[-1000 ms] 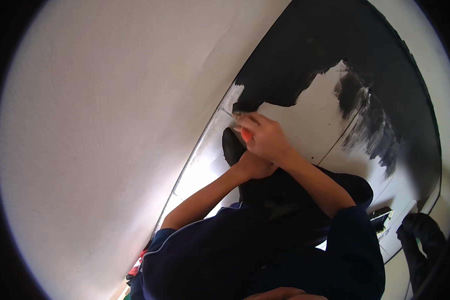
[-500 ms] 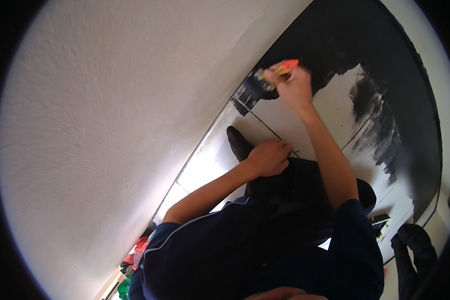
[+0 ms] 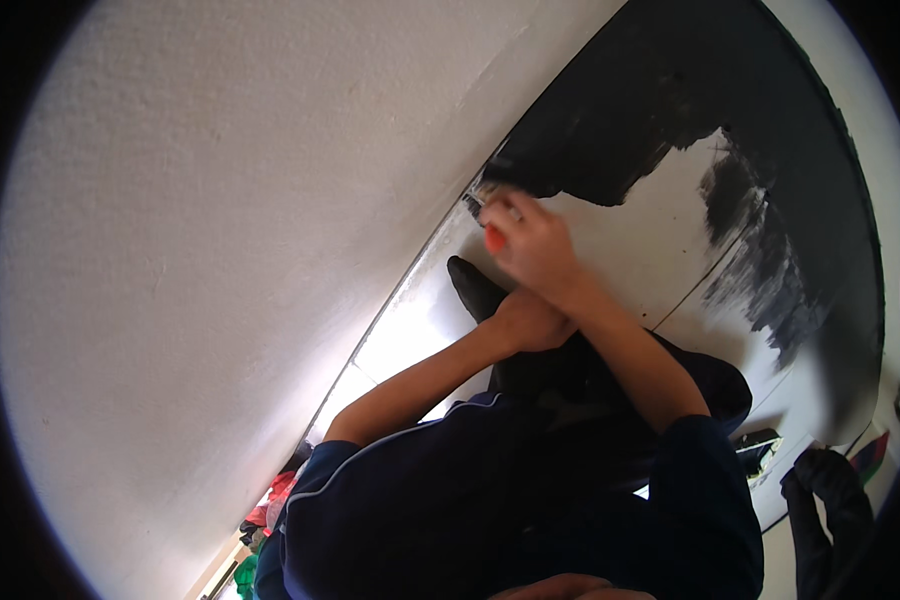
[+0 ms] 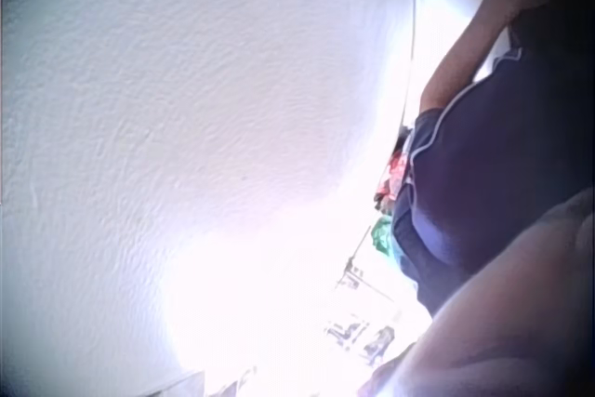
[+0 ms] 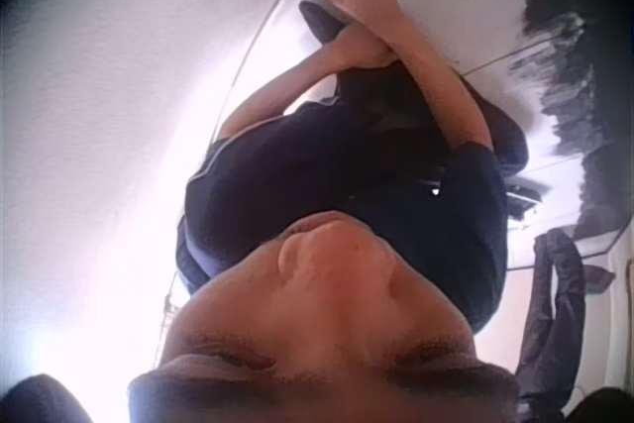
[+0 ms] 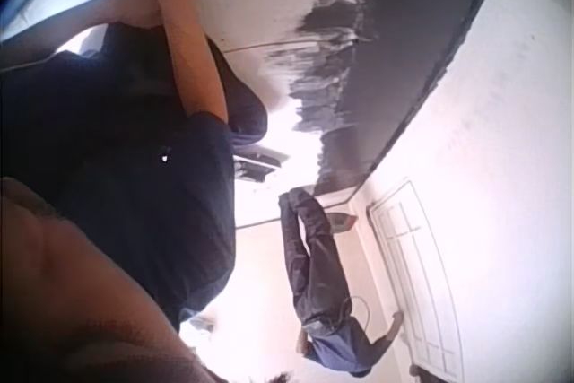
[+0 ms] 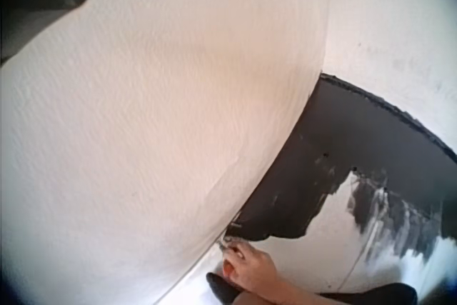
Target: The person paints floor tiles with black paint using paintbrushes and dipping them into a paint tray.
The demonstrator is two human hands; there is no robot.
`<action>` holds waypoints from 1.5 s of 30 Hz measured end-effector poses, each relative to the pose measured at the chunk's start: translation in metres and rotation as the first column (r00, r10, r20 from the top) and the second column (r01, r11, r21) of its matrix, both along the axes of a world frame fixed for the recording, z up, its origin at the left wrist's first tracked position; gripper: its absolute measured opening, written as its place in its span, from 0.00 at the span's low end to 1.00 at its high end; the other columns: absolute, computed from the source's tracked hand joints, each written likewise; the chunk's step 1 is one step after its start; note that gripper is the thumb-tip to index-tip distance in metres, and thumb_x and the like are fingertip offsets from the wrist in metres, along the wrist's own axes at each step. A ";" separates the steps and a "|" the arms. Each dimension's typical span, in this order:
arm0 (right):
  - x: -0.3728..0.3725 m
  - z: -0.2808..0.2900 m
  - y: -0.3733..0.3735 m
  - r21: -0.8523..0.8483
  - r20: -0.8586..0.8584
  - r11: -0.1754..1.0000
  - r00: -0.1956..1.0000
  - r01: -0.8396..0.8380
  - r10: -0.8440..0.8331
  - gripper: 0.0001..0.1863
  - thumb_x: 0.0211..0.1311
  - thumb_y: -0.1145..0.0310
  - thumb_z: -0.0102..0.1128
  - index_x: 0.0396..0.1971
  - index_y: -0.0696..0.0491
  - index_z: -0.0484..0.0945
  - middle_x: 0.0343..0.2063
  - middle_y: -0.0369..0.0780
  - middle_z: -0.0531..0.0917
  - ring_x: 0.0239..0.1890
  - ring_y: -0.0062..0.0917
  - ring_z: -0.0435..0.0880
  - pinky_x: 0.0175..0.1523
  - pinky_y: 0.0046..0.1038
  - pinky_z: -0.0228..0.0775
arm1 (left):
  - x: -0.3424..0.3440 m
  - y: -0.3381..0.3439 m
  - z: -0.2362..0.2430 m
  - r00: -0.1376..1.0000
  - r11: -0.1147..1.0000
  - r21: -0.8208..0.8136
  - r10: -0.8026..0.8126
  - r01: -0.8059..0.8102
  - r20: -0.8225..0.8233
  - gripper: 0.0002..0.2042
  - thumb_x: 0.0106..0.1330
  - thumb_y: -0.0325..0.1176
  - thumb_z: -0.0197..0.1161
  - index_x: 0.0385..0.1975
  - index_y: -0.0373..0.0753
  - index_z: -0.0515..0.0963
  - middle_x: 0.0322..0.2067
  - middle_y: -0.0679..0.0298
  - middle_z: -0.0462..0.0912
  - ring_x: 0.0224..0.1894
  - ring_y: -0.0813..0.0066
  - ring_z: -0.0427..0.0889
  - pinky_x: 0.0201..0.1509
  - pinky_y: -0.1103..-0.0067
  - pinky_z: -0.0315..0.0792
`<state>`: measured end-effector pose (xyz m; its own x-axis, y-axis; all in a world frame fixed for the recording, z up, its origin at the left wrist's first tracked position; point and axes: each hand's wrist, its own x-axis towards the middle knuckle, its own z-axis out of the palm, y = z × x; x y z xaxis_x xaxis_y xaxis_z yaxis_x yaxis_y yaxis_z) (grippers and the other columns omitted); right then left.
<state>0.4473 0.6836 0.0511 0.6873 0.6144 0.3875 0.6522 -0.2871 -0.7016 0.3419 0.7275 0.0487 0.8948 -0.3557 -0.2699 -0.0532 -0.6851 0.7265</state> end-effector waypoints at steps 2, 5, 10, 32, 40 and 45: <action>-0.025 0.008 0.008 0.046 -0.117 0.998 0.992 -0.044 0.049 0.13 0.51 0.78 0.71 0.38 0.50 0.83 0.39 0.41 0.87 0.38 0.39 0.88 0.39 0.35 0.83 | -0.003 0.001 -0.002 0.994 0.995 -0.079 0.060 -0.053 0.088 0.14 0.64 0.35 0.61 0.47 0.36 0.78 0.43 0.55 0.83 0.49 0.55 0.83 0.55 0.63 0.77; -0.027 0.013 0.010 0.130 -0.266 0.990 0.960 -0.052 0.086 0.10 0.54 0.78 0.71 0.36 0.51 0.84 0.36 0.41 0.87 0.37 0.40 0.88 0.39 0.36 0.83 | 0.007 0.003 0.010 0.977 0.998 -0.047 -0.060 0.052 -0.204 0.16 0.65 0.36 0.62 0.50 0.36 0.76 0.46 0.55 0.82 0.51 0.56 0.83 0.58 0.65 0.75; 0.026 0.001 0.004 0.288 -0.408 0.956 0.910 0.056 0.070 0.04 0.60 0.79 0.66 0.35 0.55 0.83 0.33 0.45 0.89 0.36 0.41 0.91 0.40 0.34 0.83 | 0.004 0.000 0.005 0.994 0.995 0.099 -0.019 0.030 -0.110 0.10 0.63 0.34 0.61 0.40 0.36 0.78 0.37 0.54 0.83 0.46 0.51 0.84 0.52 0.60 0.78; 0.039 0.000 -0.004 0.322 -0.540 0.936 0.840 0.145 0.056 0.02 0.62 0.79 0.69 0.33 0.56 0.85 0.29 0.40 0.89 0.31 0.21 0.90 0.34 0.27 0.79 | 0.005 0.005 0.004 0.991 0.999 0.046 0.011 -0.005 -0.130 0.10 0.64 0.32 0.59 0.42 0.35 0.80 0.37 0.50 0.83 0.46 0.47 0.84 0.51 0.58 0.79; 0.165 0.011 -0.072 0.175 -0.182 0.815 0.832 0.552 -0.524 0.01 0.65 0.76 0.70 0.33 0.53 0.88 0.30 0.41 0.90 0.26 0.25 0.88 0.32 0.27 0.79 | 0.009 0.005 0.011 0.997 0.998 -0.034 0.052 -0.054 -0.051 0.09 0.63 0.31 0.59 0.40 0.36 0.79 0.37 0.52 0.83 0.45 0.49 0.83 0.50 0.58 0.78; 0.115 -0.017 -0.079 0.045 0.150 0.976 0.964 0.215 -0.220 0.18 0.51 0.81 0.67 0.42 0.48 0.83 0.42 0.41 0.86 0.40 0.41 0.88 0.41 0.37 0.83 | 0.009 0.004 0.006 0.998 0.999 -0.037 0.026 -0.028 -0.052 0.10 0.63 0.31 0.59 0.41 0.36 0.79 0.38 0.52 0.83 0.45 0.49 0.84 0.51 0.58 0.78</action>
